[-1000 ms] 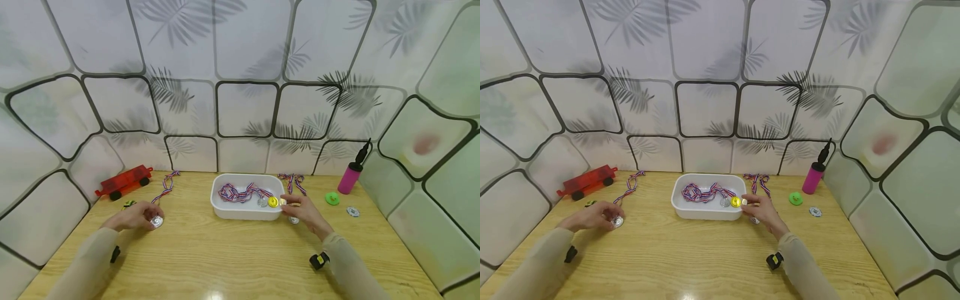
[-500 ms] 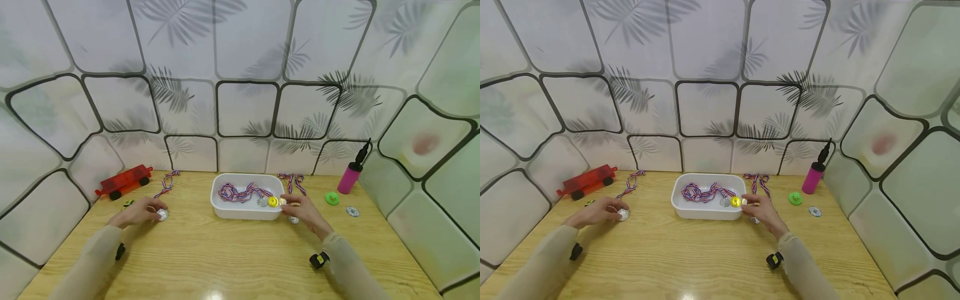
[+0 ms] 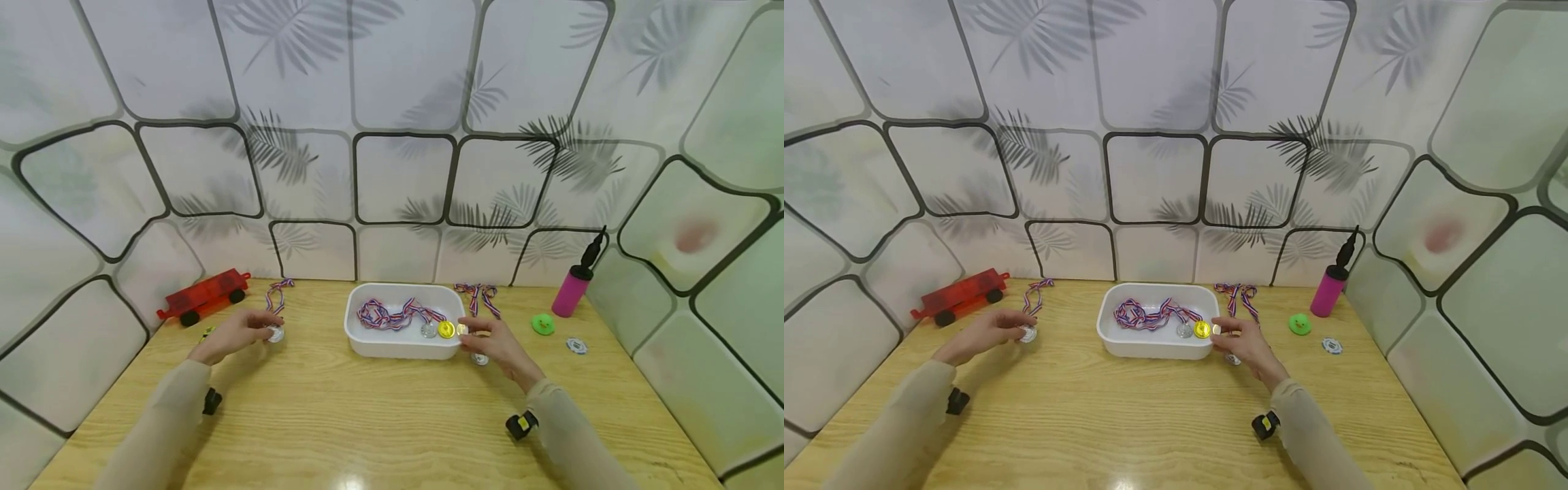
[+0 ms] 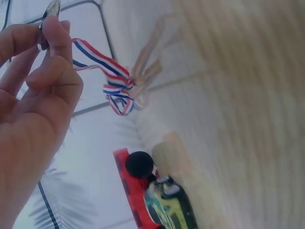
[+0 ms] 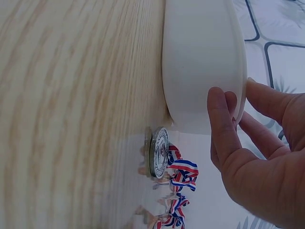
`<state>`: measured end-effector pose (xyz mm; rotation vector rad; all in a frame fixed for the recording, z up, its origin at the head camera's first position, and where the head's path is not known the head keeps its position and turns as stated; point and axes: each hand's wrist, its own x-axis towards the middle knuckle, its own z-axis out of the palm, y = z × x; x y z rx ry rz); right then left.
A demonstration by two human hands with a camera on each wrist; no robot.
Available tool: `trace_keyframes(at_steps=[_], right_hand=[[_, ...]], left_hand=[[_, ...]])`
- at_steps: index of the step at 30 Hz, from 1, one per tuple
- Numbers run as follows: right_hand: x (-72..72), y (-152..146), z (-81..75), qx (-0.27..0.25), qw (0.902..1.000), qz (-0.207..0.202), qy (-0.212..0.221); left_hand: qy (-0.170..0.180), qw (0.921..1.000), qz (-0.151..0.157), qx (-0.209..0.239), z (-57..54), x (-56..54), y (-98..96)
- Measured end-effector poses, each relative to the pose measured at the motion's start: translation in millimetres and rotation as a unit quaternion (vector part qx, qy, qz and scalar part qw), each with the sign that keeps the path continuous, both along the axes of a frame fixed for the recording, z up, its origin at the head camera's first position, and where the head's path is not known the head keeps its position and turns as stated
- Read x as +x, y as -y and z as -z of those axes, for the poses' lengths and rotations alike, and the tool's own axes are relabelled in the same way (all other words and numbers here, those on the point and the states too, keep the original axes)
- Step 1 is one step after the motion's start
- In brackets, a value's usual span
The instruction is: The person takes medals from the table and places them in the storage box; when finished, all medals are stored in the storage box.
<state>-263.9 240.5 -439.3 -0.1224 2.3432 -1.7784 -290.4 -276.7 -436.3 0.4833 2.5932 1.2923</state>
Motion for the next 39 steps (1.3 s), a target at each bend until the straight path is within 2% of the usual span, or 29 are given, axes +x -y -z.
trace_keyframes(at_steps=[10, 18, 24, 32, 39], right_hand=[[-0.4, 0, 0.2, 0.0, 1.0, 0.001, -0.001], [-2.4, 0, 1.1, -0.004, 1.0, 0.001, 0.001], [-1.6, 0, 0.8, -0.002, 1.0, -0.001, 0.002], [-1.0, 0, 1.6, -0.001, 1.0, 0.004, 0.004], [-0.8, 0, 1.9, -0.001, 0.9999, 0.007, 0.008]], left_hand=[[-0.014, 0.9994, -0.017, 0.028, -7.4, -5.2, -17.4], [-0.04, 0.9969, 0.001, 0.067, -17.1, -5.7, -31.6], [-0.03, 0.9951, 0.009, 0.094, -19.3, -8.8, -40.0], [-0.056, 0.9955, -0.017, 0.075, -22.8, -11.4, -48.2], [-0.051, 0.9927, -0.019, 0.108, -21.8, -12.9, -56.1]])
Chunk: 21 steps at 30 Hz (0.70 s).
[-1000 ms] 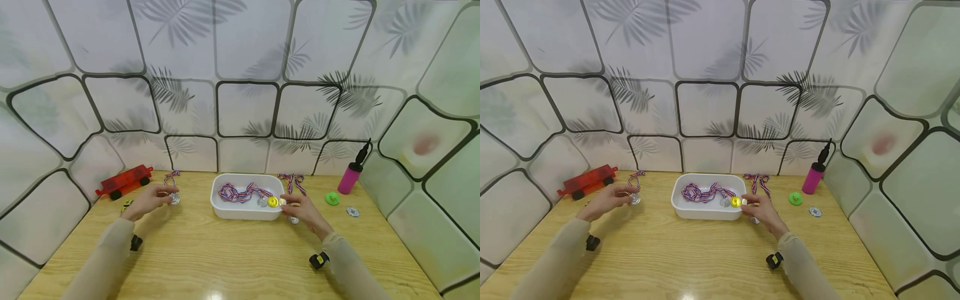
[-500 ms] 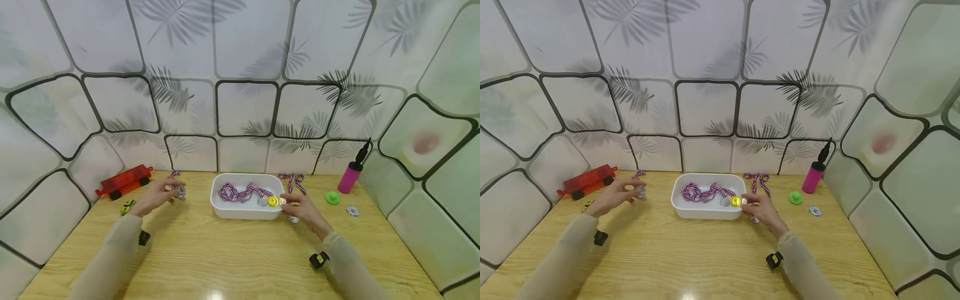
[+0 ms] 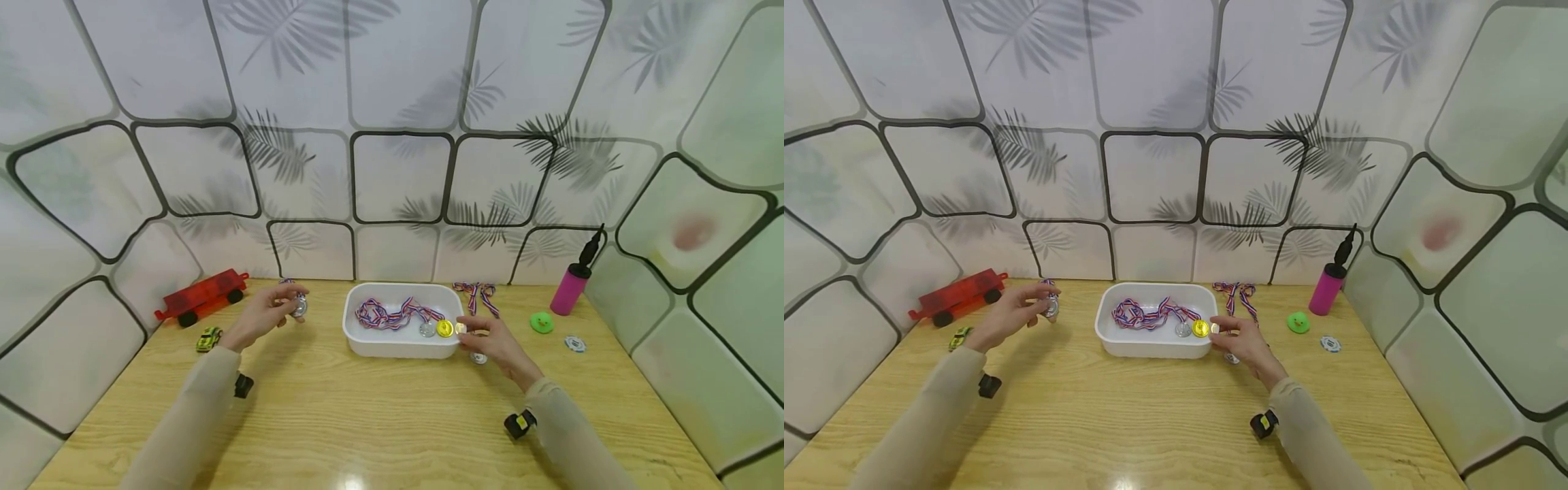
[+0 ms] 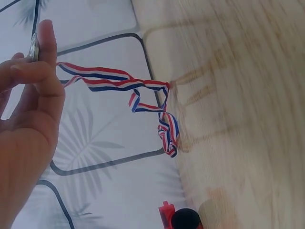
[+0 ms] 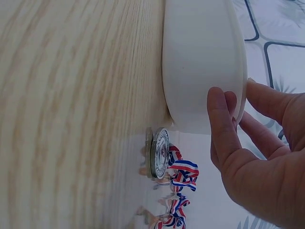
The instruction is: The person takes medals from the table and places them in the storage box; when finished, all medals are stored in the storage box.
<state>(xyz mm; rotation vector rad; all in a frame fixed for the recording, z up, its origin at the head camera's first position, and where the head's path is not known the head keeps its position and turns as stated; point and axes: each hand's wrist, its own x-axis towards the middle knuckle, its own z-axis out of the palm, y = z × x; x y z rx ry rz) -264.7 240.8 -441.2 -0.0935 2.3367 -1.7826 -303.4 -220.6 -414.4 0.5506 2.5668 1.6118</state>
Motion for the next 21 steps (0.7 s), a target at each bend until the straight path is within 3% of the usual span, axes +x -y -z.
trace_keyframes(at_steps=[12, 17, 21], right_hand=[[-2.2, -2, 1.3, 0.003, 1.0, -0.004, 0.001], [-2.6, -1, 2.0, 0.001, 1.0, -0.004, 0.003], [-1.5, -2, 1.1, 0.002, 1.0, -0.006, 0.0]], left_hand=[[0.007, 0.9999, -0.009, 0.012, -3.0, -2.9, -6.6], [-0.014, 0.9998, 0.0, 0.013, -6.4, -4.2, -9.8], [-0.032, 0.9992, 0.004, 0.021, -16.5, -6.2, -12.1]])
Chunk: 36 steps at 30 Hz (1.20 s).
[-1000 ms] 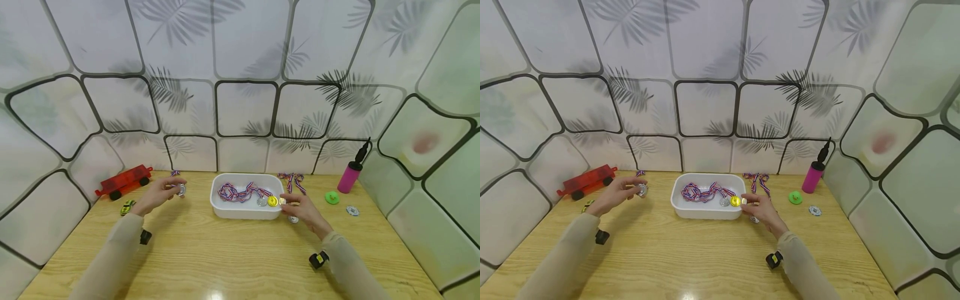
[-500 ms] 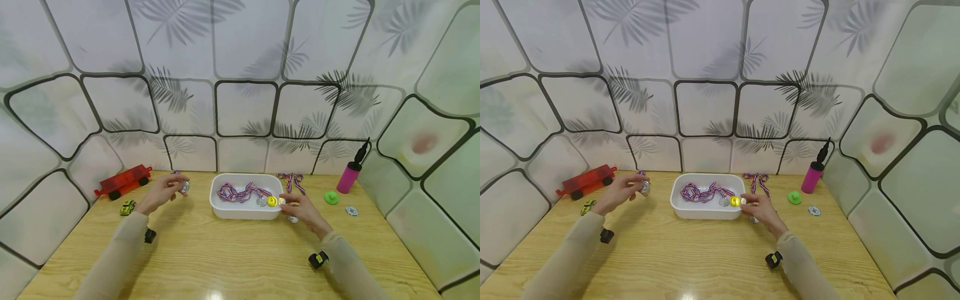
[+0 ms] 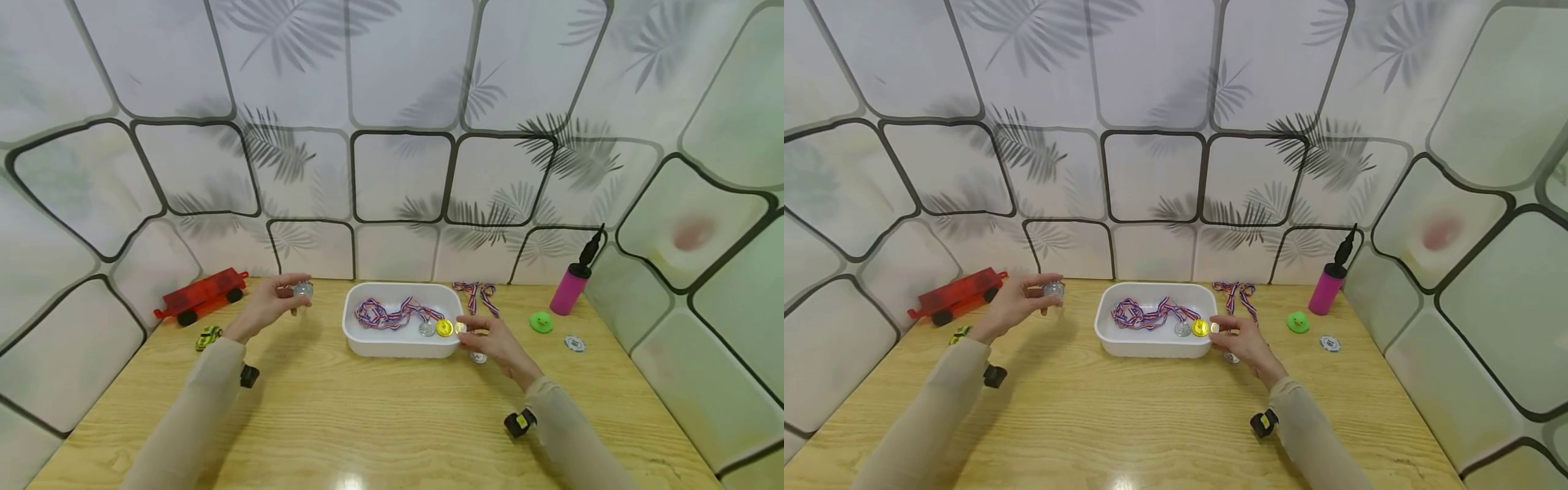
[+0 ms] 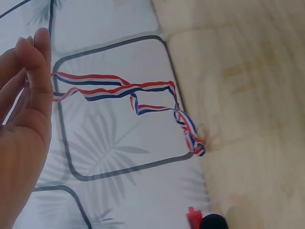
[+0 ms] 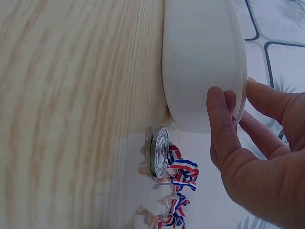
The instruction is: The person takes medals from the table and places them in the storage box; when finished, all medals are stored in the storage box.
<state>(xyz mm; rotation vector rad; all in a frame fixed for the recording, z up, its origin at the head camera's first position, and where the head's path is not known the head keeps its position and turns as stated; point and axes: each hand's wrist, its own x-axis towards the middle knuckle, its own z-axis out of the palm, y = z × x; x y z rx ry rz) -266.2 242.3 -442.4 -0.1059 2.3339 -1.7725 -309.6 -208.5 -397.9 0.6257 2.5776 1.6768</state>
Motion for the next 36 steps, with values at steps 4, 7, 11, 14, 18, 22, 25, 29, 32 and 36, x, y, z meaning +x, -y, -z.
trace_keyframes(at_steps=[4, 7, 11, 14, 18, 22, 25, 29, 32, 36], right_hand=[[0.3, 0, 0.6, 0.002, 1.0, 0.0, -0.003], [0.7, 0, 0.7, 0.004, 1.0, -0.001, -0.005], [1.1, 0, -0.6, 0.005, 1.0, -0.005, -0.006], [0.6, 1, -1.0, 0.001, 1.0, -0.004, -0.005], [0.5, 2, -0.9, -0.003, 1.0, -0.002, -0.002], [1.3, 2, -1.6, -0.005, 1.0, -0.003, -0.001], [2.0, 2, -2.5, -0.006, 1.0, -0.006, -0.005], [2.5, 1, -2.9, -0.001, 1.0, -0.006, -0.007], [2.7, 1, -2.5, 0.003, 0.9999, -0.008, -0.01], [3.4, 2, -3.3, 0.0, 0.9999, -0.006, -0.008]], left_hand=[[-0.008, 0.9999, -0.007, -0.005, -15.3, -1.5, -1.4], [-0.02, 0.9996, -0.015, -0.008, -26.2, -3.3, -2.7], [-0.052, 0.9984, -0.021, -0.01, -36.9, -8.0, -5.7], [-0.072, 0.9969, -0.028, -0.015, -43.4, -11.3, -8.9], [-0.079, 0.9962, -0.032, -0.014, -52.6, -14.7, -13.4], [-0.082, 0.996, -0.032, -0.012, -62.7, -17.8, -16.0], [-0.092, 0.9951, -0.037, -0.008, -70.1, -19.9, -17.1], [-0.108, 0.993, -0.048, 0.004, -76.4, -22.1, -18.6], [-0.109, 0.9925, -0.054, 0.018, -78.5, -22.9, -20.3], [-0.11, 0.9921, -0.048, 0.037, -80.8, -24.2, -24.0]])
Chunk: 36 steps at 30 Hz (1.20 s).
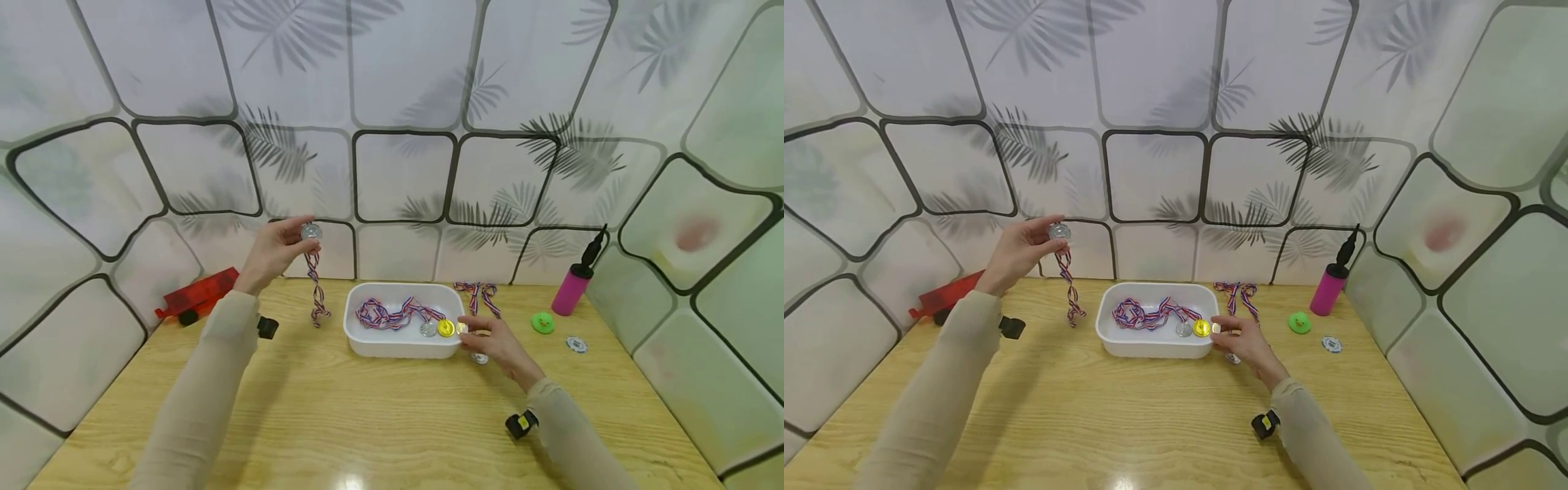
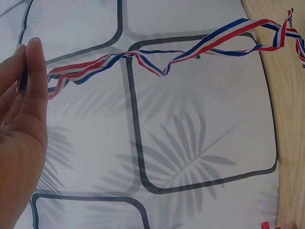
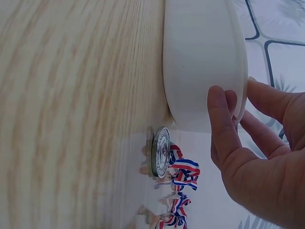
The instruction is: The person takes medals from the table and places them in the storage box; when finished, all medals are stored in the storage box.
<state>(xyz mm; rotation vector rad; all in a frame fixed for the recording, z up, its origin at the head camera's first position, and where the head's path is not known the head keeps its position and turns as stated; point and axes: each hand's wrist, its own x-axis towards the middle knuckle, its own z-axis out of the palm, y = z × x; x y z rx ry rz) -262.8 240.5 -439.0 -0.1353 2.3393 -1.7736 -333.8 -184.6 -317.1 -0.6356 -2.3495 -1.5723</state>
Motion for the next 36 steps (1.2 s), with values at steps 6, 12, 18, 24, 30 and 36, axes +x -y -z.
trace_keyframes(at_steps=[6, 12, 18, 24, 30, 36], right_hand=[[0.7, 0, -2.6, 0.0, 1.0, 0.0, 0.001], [-0.1, -2, -0.7, -0.003, 1.0, 0.0, 0.002], [-0.8, -2, 2.1, -0.006, 1.0, 0.003, 0.005], [-1.2, -2, 3.4, -0.01, 0.9999, 0.0, 0.002], [-1.7, -3, 3.6, -0.01, 0.9999, 0.002, 0.003], [-0.8, -2, 2.3, -0.004, 1.0, 0.005, 0.005]], left_hand=[[-0.018, 0.9997, 0.019, 0.005, -8.3, -3.6, -7.9], [-0.006, 0.9994, 0.022, 0.025, -18.6, -6.3, -17.3], [-0.026, 0.9988, 0.02, 0.037, -29.1, -10.3, -25.2], [-0.054, 0.9937, 0.035, 0.092, -45.4, -11.0, -35.2], [-0.068, 0.9878, 0.063, 0.125, -61.4, -4.9, -50.5], [-0.078, 0.9811, 0.1, 0.146, -61.6, -3.0, -62.5]])
